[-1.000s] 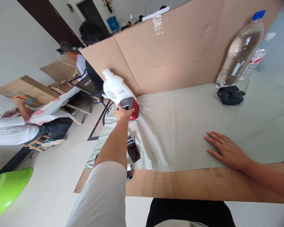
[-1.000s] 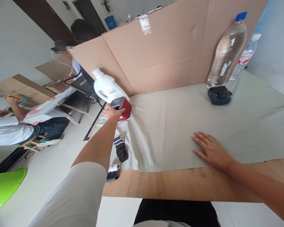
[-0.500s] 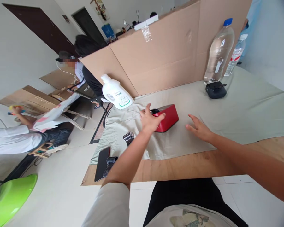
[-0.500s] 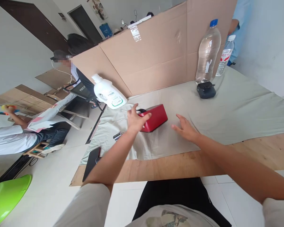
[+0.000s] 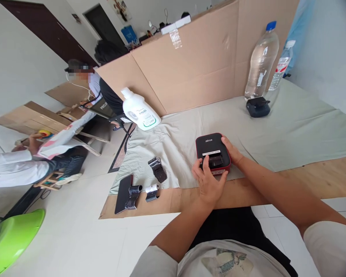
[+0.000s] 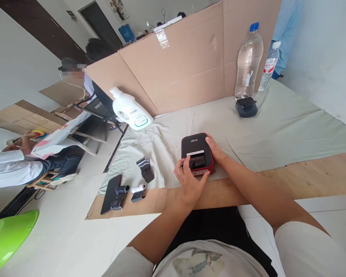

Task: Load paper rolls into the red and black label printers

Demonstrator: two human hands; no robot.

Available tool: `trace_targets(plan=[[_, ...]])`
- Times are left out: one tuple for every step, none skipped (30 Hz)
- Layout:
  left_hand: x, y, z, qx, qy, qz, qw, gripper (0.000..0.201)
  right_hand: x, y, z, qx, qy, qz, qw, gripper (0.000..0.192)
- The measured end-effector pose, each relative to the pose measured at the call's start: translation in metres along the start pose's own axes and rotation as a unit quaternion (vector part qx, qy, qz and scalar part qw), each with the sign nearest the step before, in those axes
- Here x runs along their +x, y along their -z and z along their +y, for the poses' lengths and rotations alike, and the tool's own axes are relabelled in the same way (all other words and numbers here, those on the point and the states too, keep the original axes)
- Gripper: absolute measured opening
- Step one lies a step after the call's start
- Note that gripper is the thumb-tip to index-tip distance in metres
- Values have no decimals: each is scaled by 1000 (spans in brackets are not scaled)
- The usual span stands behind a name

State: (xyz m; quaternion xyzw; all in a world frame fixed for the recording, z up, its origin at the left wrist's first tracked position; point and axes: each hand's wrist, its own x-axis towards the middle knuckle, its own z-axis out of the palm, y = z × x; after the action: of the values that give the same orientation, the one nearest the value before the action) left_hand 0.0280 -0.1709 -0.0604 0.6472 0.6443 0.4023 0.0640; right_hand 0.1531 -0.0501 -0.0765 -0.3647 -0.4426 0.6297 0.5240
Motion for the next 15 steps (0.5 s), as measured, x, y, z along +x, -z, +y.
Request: trace_targets(plan=[[-4,2,-5,-11,-11,-5,1000,82,0,2,-2,2,-8,-8,1000,61],[-6,5,-11,-25,-23,-9,999,78,0,4,-3,-5,-13,-9,1000,60],[-6,8,-17,-46,-33,-10,998,73,0,5,-5,-20,-15,-2,1000,59],[-4,12,-23,-71,-37,-10,997,66,0,7,-7,-44,-9,13,999,60],[0,15,-30,-99,-33,-9,994,59,-2,8,-9,-75,7,28,997,61],[6,19,-36,-130,-21,-9,991,53,-5,9,-11,-113,37,42,992,62],[14,22,-42,-161,0,-14,987,48,-9,9,-14,-157,82,48,983,60],[23,24,-49,-192,27,-27,981,46,-15,9,-17,-204,139,45,968,56],[33,26,-54,-222,56,-47,972,45,-21,8,-20,-253,202,32,945,49],[43,27,-60,-250,79,-75,962,47,-29,7,-22,-300,267,16,915,43],[53,27,-64,-277,94,-106,950,51,-36,6,-24,-343,326,1,881,37],[62,27,-68,-300,102,-139,938,56,-44,5,-23,-379,376,-11,845,33],[69,25,-70,-321,106,-168,926,61,-50,4,-21,-410,417,-17,811,29],[75,24,-72,-340,110,-192,914,65,-55,3,-18,-436,449,-15,779,25],[80,21,-72,-362,116,-211,901,67,-59,3,-14,-459,474,-5,751,23]])
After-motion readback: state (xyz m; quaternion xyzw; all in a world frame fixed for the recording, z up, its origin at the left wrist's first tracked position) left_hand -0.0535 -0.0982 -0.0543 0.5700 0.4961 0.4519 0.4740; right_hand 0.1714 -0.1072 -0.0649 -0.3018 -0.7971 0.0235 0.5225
